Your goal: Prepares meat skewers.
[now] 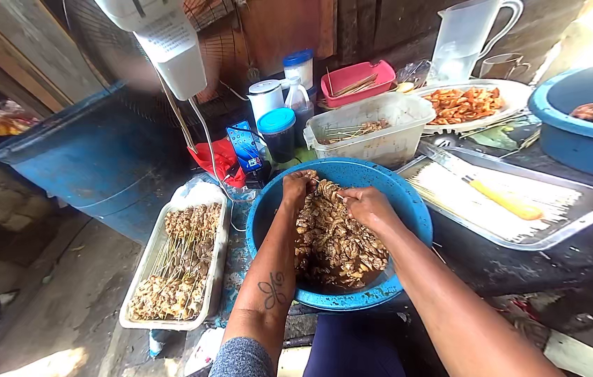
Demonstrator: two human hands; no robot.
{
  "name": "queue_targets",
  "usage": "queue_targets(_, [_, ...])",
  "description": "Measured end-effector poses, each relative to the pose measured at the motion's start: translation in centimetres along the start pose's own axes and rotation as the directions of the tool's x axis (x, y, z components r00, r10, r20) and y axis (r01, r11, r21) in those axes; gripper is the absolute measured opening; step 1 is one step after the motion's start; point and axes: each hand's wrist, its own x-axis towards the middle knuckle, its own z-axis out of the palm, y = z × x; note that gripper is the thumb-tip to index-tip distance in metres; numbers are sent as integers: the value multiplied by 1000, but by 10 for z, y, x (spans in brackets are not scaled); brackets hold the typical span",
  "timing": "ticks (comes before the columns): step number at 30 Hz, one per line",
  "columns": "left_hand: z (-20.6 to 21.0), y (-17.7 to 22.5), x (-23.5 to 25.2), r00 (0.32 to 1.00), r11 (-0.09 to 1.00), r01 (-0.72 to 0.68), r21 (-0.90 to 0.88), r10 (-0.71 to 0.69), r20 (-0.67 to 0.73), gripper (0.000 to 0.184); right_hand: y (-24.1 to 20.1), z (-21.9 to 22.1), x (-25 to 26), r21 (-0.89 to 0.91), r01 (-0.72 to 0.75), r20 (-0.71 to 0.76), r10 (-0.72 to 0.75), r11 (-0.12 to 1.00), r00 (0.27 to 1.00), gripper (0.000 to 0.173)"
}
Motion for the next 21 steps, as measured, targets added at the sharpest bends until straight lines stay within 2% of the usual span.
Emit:
queue_targets(3, [2,-1,-3,998,994,-62,92,62,4,19,1,0,1,-2,-1,-9,1,1000,1000,32])
queue_targets(5, [3,-1,-6,986,953,-168,251,169,18,22,2,1,2,11,0,-21,0,1000,1000,33])
queue_targets(8, [5,-1,-10,941,796,-318,516,330,70,24,0,2,1,57,-25,-13,26,998,1000,34])
queue_targets(10, [6,3,-14,922,722,-361,591,373,107,23,-1,3,1,99,-59,-4,60,993,998,34])
queue_targets(14, [9,8,-19,889,647,-419,637,434,145,22,-4,6,-1,202,-130,-4,134,971,991,33])
queue_targets(17, [11,8,-19,884,634,-433,640,439,162,22,-3,8,3,215,-104,-34,114,971,993,33])
queue_targets(19, [14,4,-20,881,670,-448,592,445,163,22,-1,11,5,208,-59,-68,75,976,995,32])
queue_targets(21, [17,1,-17,898,801,-431,416,425,114,23,0,11,6,231,-13,-95,36,973,995,32])
